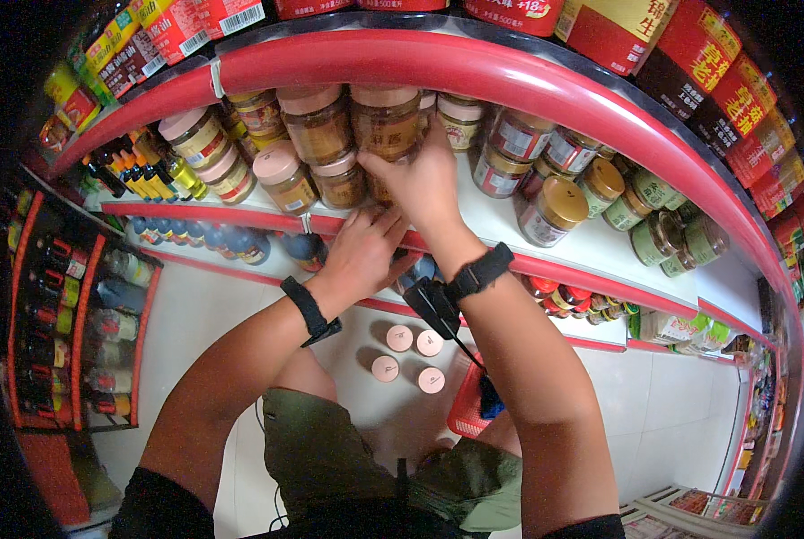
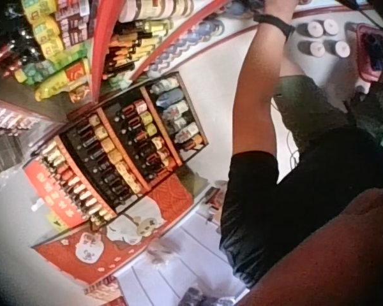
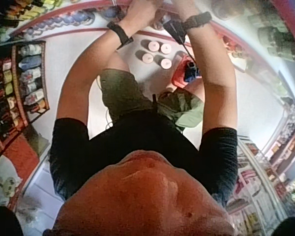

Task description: The person wipes jars of sesame paste with a blue cloth by hand and places them in a red basket.

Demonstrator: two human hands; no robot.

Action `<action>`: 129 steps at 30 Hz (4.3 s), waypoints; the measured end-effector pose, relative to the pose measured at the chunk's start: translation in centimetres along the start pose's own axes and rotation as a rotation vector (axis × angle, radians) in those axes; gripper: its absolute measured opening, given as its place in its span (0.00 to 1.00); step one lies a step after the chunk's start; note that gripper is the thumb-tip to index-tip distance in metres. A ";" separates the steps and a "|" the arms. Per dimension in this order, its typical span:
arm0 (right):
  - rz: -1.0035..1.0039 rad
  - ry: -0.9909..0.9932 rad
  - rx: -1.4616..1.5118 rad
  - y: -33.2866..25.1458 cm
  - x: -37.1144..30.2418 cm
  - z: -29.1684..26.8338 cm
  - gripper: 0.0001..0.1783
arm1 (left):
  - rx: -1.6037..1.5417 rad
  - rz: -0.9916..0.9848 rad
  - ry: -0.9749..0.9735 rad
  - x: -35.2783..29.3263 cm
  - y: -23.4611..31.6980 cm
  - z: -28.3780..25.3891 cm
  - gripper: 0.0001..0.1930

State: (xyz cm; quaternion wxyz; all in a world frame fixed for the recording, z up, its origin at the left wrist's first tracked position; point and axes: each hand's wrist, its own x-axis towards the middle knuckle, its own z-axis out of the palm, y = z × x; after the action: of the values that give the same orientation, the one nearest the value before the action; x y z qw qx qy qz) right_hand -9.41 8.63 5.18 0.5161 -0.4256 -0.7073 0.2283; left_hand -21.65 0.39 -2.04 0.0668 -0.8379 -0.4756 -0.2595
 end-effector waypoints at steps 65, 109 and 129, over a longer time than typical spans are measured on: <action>0.324 -0.978 -0.726 27.0 -32.8 -3.5 0.44 | -0.281 0.080 -1.137 -14.9 -3.1 19.3 0.37; 0.472 -0.858 0.364 12.7 -21.5 -14.1 0.39 | -1.258 -0.106 -0.819 -10.9 4.0 14.0 0.55; 0.205 -0.339 0.373 8.7 -21.1 -12.7 0.51 | -0.870 -0.091 -0.014 -9.0 7.5 8.3 0.58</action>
State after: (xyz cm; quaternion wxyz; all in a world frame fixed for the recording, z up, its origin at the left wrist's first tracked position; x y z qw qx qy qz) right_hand 7.76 -5.90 -8.13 0.4340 -0.3482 -0.6828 0.4735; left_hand -16.06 -7.58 -12.63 -0.3071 -0.7681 -0.3588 -0.4324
